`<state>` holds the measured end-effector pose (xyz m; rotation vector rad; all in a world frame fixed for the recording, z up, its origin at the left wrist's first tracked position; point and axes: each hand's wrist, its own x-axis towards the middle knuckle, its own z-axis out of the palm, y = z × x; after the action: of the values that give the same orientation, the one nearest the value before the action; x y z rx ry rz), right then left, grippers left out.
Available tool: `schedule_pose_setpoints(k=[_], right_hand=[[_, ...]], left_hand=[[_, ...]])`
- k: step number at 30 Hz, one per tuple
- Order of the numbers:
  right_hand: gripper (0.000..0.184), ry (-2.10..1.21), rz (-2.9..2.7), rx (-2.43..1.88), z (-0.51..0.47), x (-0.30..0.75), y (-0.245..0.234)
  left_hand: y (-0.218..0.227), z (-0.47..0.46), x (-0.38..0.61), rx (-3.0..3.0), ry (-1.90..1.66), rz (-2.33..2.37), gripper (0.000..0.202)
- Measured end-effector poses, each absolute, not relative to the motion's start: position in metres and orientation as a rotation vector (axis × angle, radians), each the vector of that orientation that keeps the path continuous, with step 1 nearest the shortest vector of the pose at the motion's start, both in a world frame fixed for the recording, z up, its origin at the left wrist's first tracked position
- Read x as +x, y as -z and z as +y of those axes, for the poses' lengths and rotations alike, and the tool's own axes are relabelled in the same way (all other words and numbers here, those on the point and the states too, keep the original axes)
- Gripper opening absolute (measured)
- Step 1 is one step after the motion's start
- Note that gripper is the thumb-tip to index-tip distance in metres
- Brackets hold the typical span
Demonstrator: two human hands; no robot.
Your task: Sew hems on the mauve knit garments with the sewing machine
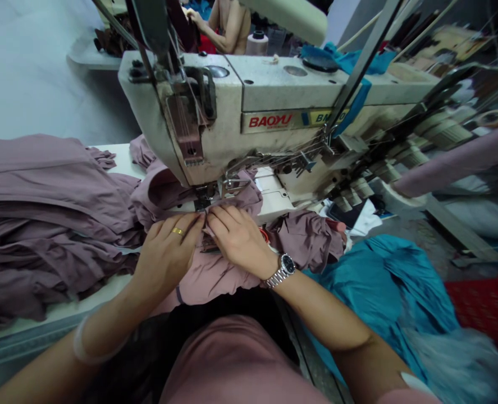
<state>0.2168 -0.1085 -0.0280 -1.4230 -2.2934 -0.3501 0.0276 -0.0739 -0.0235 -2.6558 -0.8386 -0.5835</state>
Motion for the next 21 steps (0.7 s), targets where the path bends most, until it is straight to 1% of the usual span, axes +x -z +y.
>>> schedule_pose_setpoints(k=[3, 7, 9, 21], right_hand=[[0.028, 0.335, -2.32, -1.44, -0.106, 0.215, 0.024], [0.032, 0.381, -2.317, -1.388, -0.107, 0.217, 0.031], [0.034, 0.379, -2.293, -1.371, -0.11, 0.218, 0.036], [0.034, 0.295, -2.241, -1.328, -0.109, 0.223, 0.039]], left_hand=[[0.024, -0.074, 0.029, -2.654, 0.585, -0.856, 0.036], [0.023, -0.074, 0.03, -2.658, 0.552, -0.916, 0.045], [0.023, -0.073, 0.031, -2.654, 0.536, -0.908, 0.046], [0.026, -0.075, 0.026, -2.68, 0.634, -0.84, 0.036]])
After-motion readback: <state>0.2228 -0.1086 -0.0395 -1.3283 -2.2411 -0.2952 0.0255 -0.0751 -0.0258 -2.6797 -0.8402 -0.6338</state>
